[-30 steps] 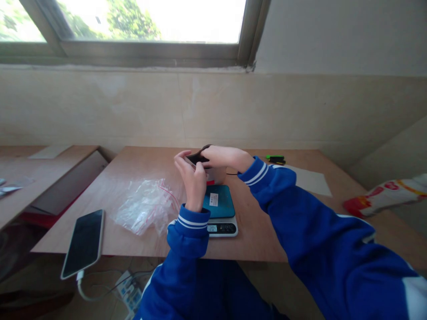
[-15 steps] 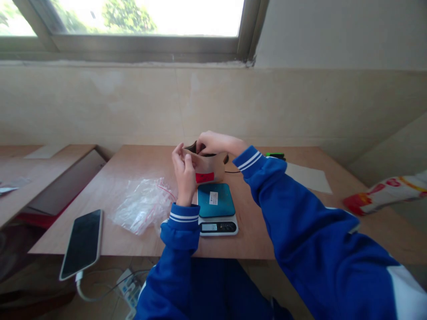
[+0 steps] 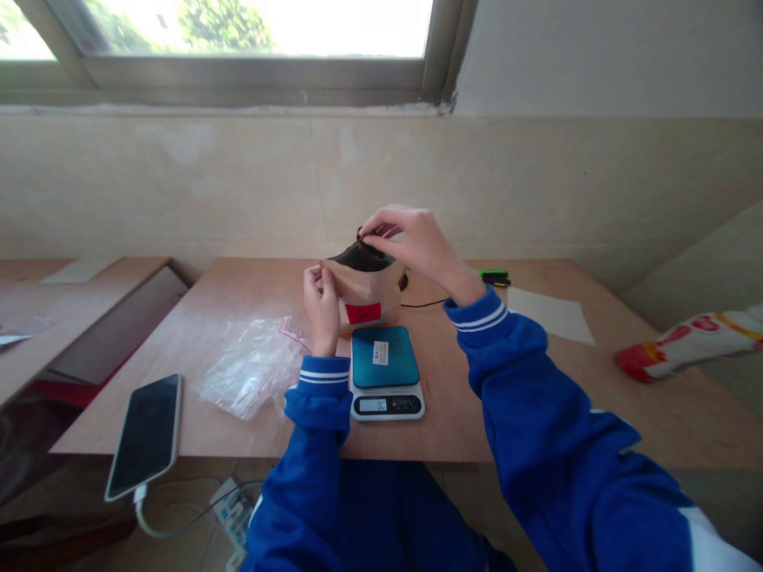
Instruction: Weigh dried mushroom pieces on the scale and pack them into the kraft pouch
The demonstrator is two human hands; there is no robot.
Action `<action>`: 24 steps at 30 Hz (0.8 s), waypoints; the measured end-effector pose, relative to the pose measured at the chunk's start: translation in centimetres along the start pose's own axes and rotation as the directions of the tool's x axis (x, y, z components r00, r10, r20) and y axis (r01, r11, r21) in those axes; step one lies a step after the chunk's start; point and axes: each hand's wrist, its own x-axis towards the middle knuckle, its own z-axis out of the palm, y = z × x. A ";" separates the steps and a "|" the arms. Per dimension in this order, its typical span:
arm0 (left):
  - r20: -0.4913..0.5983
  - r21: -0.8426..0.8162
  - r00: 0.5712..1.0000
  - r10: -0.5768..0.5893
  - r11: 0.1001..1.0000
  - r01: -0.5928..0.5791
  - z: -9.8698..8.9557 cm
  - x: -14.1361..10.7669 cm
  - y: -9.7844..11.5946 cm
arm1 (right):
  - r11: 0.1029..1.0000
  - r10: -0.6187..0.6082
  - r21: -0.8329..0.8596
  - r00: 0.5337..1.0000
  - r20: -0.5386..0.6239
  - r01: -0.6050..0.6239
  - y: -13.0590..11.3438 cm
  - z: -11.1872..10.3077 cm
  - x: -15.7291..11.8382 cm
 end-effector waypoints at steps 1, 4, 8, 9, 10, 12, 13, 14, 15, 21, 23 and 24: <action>-0.006 0.013 1.000 -0.010 1.000 0.011 -0.1 0.2 0.0 | 0.999 0.004 0.036 0.996 -0.089 -0.001 -0.3 -0.2 -0.9; -0.006 0.039 1.000 -0.022 0.999 0.023 -0.5 0.6 0.0 | 0.989 0.057 0.149 0.948 -0.312 -0.010 -1.1 -0.4 -4.4; 0.031 0.040 0.999 -0.034 0.999 0.033 -0.7 0.5 0.2 | 0.967 0.167 0.234 0.941 -0.295 -0.098 -0.5 0.8 -10.0; 0.034 0.042 0.999 -0.038 0.998 0.037 -0.7 0.4 0.3 | 0.965 0.190 0.223 0.955 -0.229 -0.138 0.0 1.3 -11.3; 0.032 0.045 0.999 -0.042 0.998 0.040 -0.6 0.3 0.4 | 0.963 0.214 0.198 0.965 -0.153 -0.183 0.6 1.9 -12.4; 0.017 0.047 0.999 -0.049 0.998 0.048 -0.4 0.1 0.5 | 0.943 0.301 0.162 0.953 -0.035 -0.291 1.9 3.2 -14.2; 0.007 0.045 0.999 -0.053 0.998 0.053 -0.3 0.0 0.6 | 0.928 0.345 0.148 0.938 0.001 -0.342 2.5 3.9 -14.8; -0.002 0.042 0.998 -0.057 0.997 0.057 -0.2 -0.1 0.6 | 0.919 0.373 0.127 0.928 0.024 -0.373 2.9 4.6 -15.2; -0.008 0.039 0.998 -0.058 0.998 0.058 -0.2 -0.2 0.6 | 0.918 0.382 0.100 0.923 0.038 -0.384 3.3 5.3 -15.4; -0.032 0.037 0.998 -0.056 0.998 0.057 -0.2 -0.3 0.7 | 0.976 0.217 -0.069 0.957 0.191 -0.207 4.2 9.4 -15.1; -0.031 0.029 0.998 -0.062 0.998 0.063 -0.2 -0.3 0.8 | 0.980 0.196 -0.072 0.951 0.241 -0.184 4.4 10.2 -15.0; -0.027 0.023 0.998 -0.064 0.998 0.064 -0.3 -0.4 0.8 | 0.981 0.193 -0.060 0.948 0.255 -0.184 4.5 10.4 -15.1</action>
